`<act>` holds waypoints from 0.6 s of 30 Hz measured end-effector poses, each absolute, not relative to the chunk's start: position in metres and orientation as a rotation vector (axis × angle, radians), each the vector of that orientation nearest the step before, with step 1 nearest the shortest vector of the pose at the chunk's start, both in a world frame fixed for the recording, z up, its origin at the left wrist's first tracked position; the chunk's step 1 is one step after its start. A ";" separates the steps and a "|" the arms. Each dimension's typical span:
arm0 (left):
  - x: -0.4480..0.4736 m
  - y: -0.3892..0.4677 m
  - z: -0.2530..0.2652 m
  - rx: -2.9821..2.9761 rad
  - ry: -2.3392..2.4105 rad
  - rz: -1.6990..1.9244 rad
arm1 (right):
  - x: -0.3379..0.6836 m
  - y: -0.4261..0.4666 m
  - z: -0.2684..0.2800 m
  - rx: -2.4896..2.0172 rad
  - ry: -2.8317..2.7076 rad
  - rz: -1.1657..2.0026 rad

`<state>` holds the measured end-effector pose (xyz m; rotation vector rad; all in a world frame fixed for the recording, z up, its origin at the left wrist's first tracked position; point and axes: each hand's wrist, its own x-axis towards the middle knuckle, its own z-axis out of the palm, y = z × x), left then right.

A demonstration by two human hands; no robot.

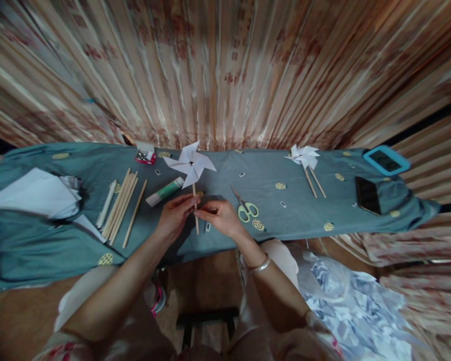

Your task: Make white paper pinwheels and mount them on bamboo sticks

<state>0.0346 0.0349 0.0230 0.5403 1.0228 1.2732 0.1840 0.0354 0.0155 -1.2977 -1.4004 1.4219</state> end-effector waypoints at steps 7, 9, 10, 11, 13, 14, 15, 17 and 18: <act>0.035 0.038 0.017 0.568 1.043 1.261 | 0.181 0.033 0.014 -1.296 -1.402 1.449; 0.036 0.038 0.016 0.560 1.045 1.258 | 0.180 0.032 0.015 -1.292 -1.410 1.427; 0.036 0.038 0.016 0.555 1.044 1.259 | 0.179 0.032 0.016 -1.295 -1.416 1.412; 0.037 0.038 0.017 0.554 1.043 1.261 | 0.179 0.031 0.016 -1.304 -1.419 1.394; 0.038 0.037 0.018 0.574 1.045 1.266 | 0.179 0.031 0.016 -1.330 -1.410 1.359; 0.038 0.036 0.018 0.596 1.050 1.265 | 0.181 0.031 0.016 -1.344 -1.398 1.342; 0.038 0.036 0.019 0.621 1.055 1.262 | 0.183 0.032 0.017 -1.356 -1.383 1.324; 0.038 0.035 0.019 0.669 1.062 1.247 | 0.193 0.034 0.021 -1.380 -1.357 1.282; 0.038 0.034 0.019 0.685 1.063 1.237 | 0.201 0.037 0.025 -1.399 -1.351 1.252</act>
